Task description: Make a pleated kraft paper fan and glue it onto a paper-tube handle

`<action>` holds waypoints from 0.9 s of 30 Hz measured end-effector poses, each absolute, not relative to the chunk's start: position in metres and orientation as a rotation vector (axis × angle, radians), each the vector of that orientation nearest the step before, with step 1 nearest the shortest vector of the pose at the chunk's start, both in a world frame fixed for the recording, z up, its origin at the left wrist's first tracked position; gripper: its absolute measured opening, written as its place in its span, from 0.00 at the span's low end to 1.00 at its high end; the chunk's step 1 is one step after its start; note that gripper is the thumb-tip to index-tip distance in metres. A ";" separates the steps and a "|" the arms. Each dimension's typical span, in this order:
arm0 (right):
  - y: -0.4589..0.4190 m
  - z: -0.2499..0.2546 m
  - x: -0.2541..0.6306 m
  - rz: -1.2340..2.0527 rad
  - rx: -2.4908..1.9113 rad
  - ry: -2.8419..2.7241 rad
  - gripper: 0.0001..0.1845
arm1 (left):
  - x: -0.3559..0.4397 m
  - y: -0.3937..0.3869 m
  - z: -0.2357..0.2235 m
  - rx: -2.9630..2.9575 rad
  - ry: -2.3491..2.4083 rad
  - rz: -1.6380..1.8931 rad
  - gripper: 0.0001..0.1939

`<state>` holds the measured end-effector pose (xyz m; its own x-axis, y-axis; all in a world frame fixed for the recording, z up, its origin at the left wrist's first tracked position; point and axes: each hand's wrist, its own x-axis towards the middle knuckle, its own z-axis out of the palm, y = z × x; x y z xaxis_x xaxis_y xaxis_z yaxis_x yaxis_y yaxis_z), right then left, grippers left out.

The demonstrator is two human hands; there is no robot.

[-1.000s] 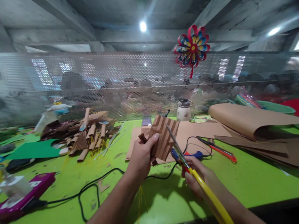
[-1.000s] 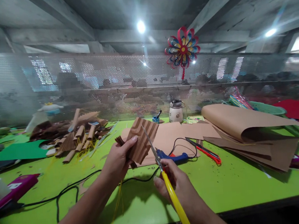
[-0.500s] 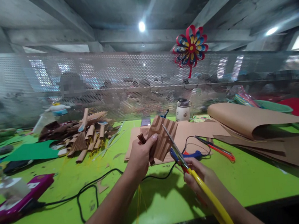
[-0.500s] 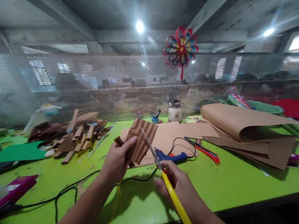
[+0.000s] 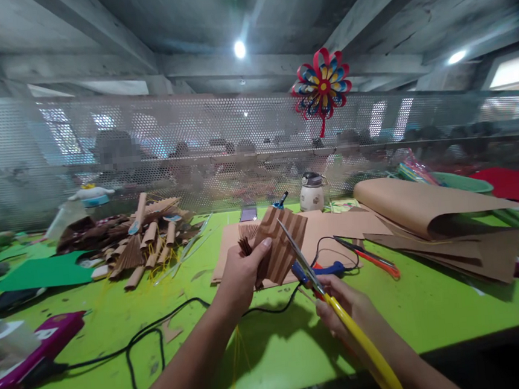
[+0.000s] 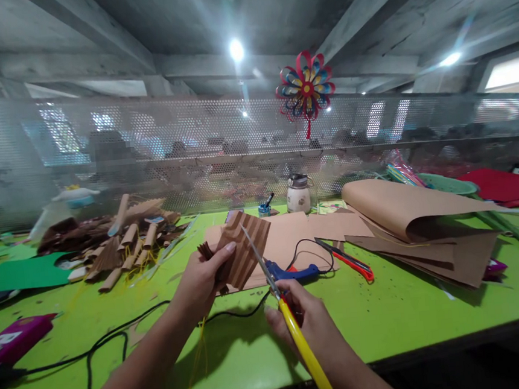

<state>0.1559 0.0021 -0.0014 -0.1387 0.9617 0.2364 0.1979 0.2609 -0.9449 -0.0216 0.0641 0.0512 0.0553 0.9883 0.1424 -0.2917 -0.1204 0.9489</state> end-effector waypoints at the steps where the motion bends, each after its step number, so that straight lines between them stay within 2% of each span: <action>1: 0.001 0.001 0.155 0.994 -1.110 -1.559 0.22 | -0.021 0.063 0.051 1.120 0.870 1.370 0.15; 12: -0.005 0.021 0.152 1.000 -1.115 -1.542 0.21 | -0.017 0.059 0.049 1.243 0.845 1.290 0.14; 27: 0.001 0.001 0.159 0.831 -1.123 -1.533 0.20 | -0.019 0.062 0.045 1.101 0.904 1.281 0.16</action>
<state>0.1587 0.0008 0.0007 -0.0483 0.9442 0.3259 0.2419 0.3276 -0.9133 -0.0185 0.0618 0.0448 0.1036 0.9922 0.0700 -0.2666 -0.0401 0.9630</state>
